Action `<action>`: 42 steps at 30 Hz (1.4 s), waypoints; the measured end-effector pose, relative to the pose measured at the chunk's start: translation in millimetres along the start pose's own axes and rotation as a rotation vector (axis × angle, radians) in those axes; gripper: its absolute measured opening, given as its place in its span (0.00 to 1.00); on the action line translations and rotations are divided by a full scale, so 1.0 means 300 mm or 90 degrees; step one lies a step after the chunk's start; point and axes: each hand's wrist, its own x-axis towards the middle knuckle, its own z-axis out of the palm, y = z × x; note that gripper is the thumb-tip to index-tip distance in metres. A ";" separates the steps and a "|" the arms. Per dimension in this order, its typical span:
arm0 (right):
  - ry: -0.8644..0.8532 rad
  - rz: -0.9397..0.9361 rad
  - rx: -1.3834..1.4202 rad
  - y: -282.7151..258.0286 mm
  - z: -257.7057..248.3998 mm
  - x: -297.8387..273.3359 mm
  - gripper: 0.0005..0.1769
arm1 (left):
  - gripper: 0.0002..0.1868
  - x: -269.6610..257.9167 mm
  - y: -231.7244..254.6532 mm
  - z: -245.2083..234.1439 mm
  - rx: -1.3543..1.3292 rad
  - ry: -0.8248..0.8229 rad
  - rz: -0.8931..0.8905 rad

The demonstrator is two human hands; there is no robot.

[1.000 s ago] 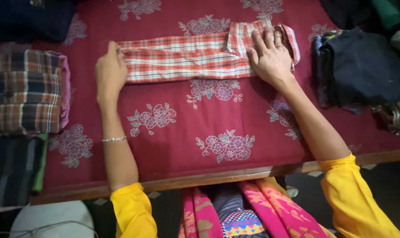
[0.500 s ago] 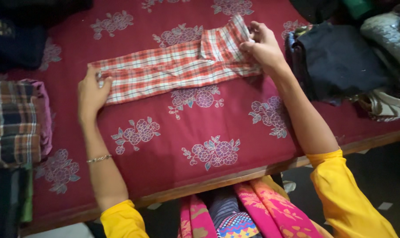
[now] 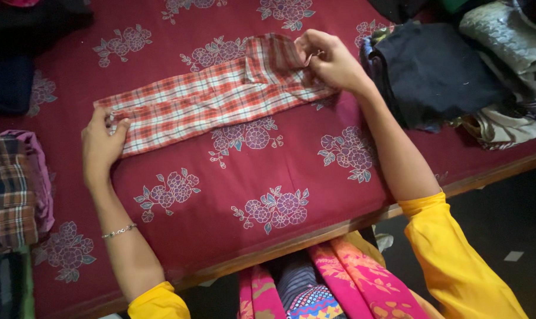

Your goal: The person folds a black garment, a checkered shirt, and a light-colored jacket by hand on a bed.

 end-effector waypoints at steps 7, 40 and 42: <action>0.018 -0.029 -0.238 -0.048 0.071 0.016 0.10 | 0.20 0.000 0.005 0.004 -0.003 -0.002 -0.027; -0.197 0.264 -0.614 0.004 0.253 0.008 0.38 | 0.17 0.026 -0.063 0.176 0.339 0.190 0.133; -0.162 0.284 -0.614 0.016 0.242 0.007 0.37 | 0.17 0.011 -0.044 0.180 0.306 0.260 0.172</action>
